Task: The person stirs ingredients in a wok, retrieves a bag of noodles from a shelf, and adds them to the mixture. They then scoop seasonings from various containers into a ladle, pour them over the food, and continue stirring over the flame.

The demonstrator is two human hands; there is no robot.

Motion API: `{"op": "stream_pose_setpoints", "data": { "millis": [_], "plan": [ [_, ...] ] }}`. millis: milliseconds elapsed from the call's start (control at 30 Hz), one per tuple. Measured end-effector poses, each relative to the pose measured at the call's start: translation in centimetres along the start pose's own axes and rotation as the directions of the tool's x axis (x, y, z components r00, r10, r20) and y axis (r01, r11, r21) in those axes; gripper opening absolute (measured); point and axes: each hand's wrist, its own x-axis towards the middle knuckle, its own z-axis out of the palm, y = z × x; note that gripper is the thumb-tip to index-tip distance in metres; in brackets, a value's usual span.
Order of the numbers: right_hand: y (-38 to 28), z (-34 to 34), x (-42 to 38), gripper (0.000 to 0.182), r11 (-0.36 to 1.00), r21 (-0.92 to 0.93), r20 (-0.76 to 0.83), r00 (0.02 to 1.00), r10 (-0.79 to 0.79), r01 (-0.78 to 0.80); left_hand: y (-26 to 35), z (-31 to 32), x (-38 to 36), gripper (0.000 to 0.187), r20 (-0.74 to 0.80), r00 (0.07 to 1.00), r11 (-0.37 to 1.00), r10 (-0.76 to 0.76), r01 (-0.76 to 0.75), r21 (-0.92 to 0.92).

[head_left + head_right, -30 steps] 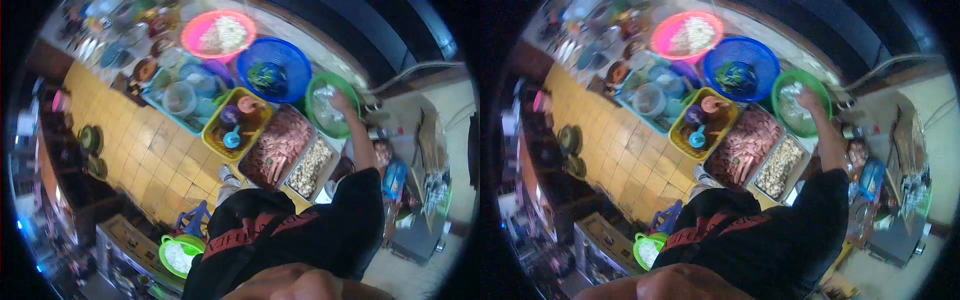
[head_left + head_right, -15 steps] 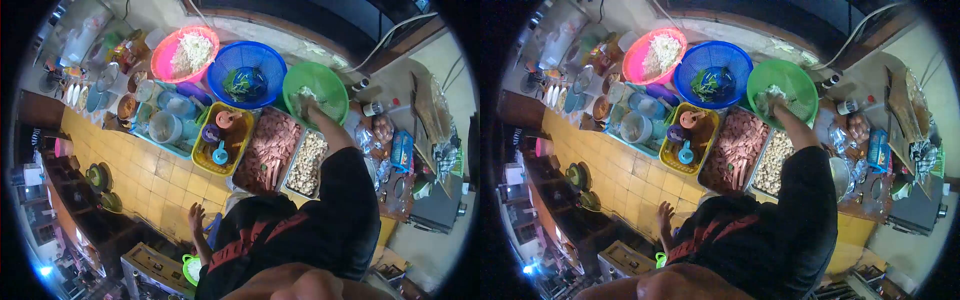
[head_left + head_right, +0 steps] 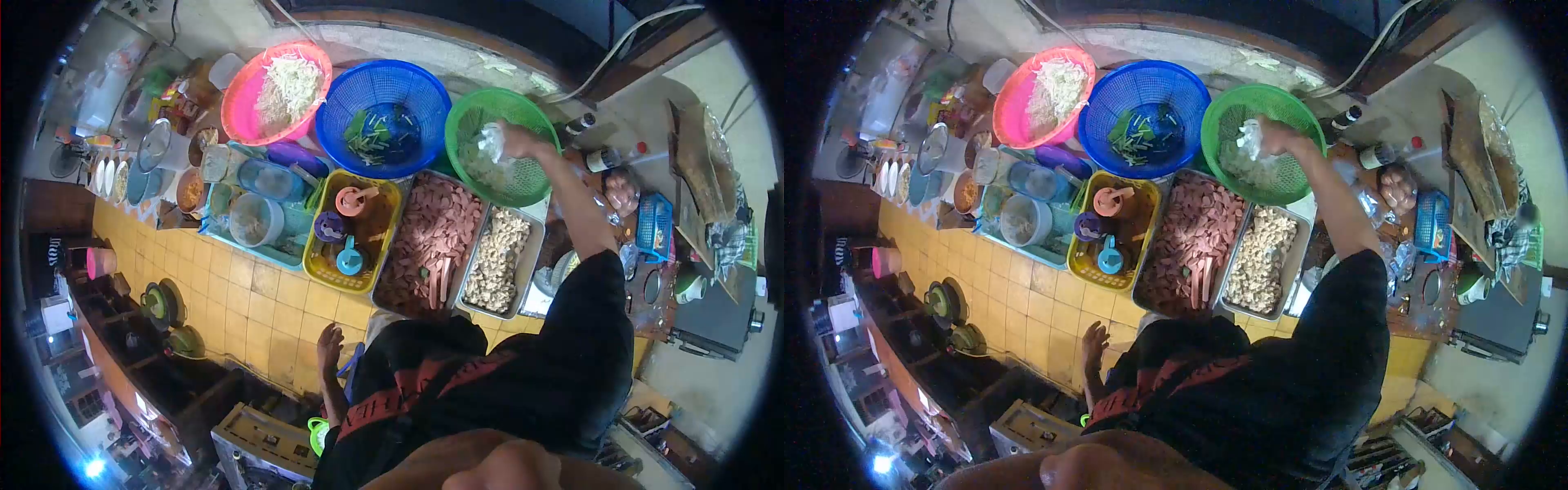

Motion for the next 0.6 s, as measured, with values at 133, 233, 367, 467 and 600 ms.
{"op": "stream_pose_setpoints", "data": {
  "millis": [133, 233, 367, 467, 600],
  "plan": [
    [4.0, 12.2, 8.6, 0.061, 0.986, -0.137, -0.281, 0.950, -0.136, 0.100, 3.6, 0.7, -2.0, 0.060, 0.026, 0.999, 0.999, 0.031, -0.031, -0.014],
    [8.8, 22.8, 18.6, 0.057, 0.944, -0.207, -0.618, 0.783, 0.077, -0.256, 5.7, 1.6, -2.6, 0.059, 0.057, 0.996, 0.997, 0.066, -0.068, 0.032],
    [10.1, 19.0, 18.1, 0.036, 0.970, 0.231, -0.432, 0.885, 0.177, -0.081, 10.4, 3.3, -4.1, 0.053, 0.073, 0.989, 0.991, 0.131, -0.133, 0.026],
    [-0.9, 3.1, 1.8, 0.040, 0.993, -0.115, -0.146, 0.988, -0.051, 0.035, 14.4, 4.6, -6.1, 0.050, 0.139, 0.962, 0.969, 0.234, -0.243, 0.046],
    [-2.1, 0.1, -2.1, 0.050, 0.992, -0.124, -0.269, 0.963, -0.014, -0.020, 18.6, 6.5, -6.8, 0.047, 0.250, 0.920, 0.947, 0.301, -0.319, 0.036]
  ]
}}
